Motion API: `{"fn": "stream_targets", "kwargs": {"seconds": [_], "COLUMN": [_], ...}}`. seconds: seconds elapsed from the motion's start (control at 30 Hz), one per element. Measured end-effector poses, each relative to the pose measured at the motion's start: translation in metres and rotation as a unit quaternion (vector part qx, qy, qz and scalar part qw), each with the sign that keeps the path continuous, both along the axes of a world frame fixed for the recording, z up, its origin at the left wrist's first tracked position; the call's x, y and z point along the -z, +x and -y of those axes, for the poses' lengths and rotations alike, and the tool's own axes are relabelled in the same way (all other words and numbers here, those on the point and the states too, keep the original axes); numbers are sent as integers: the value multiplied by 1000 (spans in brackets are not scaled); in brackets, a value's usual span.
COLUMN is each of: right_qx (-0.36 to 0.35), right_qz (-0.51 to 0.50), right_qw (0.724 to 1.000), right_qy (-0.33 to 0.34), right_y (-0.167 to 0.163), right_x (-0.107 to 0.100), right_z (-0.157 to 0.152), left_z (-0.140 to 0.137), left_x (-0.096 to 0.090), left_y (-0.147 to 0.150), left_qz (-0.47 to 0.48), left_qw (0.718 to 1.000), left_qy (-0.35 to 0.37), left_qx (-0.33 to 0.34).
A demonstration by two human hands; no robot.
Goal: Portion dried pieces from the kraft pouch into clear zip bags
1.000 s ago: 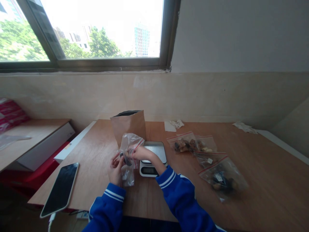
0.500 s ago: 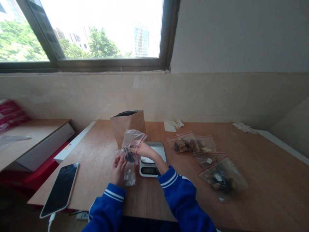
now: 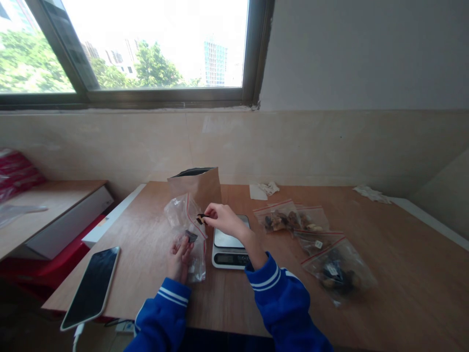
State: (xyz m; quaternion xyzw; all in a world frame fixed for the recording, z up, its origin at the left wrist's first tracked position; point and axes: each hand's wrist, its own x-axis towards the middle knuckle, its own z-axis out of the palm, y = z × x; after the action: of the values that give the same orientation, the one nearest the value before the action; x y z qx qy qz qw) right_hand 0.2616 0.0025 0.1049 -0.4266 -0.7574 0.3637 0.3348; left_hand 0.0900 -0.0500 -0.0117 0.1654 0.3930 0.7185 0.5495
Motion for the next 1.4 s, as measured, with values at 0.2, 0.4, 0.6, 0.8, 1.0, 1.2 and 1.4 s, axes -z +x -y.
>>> {"fn": "stream_targets", "kwargs": {"seconds": [0.2, 0.4, 0.6, 0.8, 1.0, 1.2, 1.4], "right_qx": [142, 147, 106, 49, 77, 47, -124], "right_qz": [-91, 17, 108, 290, 335, 57, 61], "right_qw": [960, 940, 938, 899, 870, 951, 985], "right_qy": [223, 308, 311, 325, 355, 302, 105], "right_y": [-10, -34, -31, -28, -30, -29, -32], "right_x": [-53, -66, -65, -83, -87, -66, -31], "right_z": [-38, -96, -107, -90, -68, -34, -6], "left_z": [-1, 0, 0, -2, -2, 1, 2], "left_x": [-2, -8, -8, 0, 3, -1, -1], "left_y": [2, 4, 4, 2, 0, 1, 4], "left_qz": [26, 49, 62, 58, 45, 4, -63], "left_qw": [999, 998, 997, 997, 997, 999, 998], "left_qy": [14, 8, 24, 42, 59, 50, 26], "left_qx": [-25, -35, -47, -31, -10, 3, -12]}}
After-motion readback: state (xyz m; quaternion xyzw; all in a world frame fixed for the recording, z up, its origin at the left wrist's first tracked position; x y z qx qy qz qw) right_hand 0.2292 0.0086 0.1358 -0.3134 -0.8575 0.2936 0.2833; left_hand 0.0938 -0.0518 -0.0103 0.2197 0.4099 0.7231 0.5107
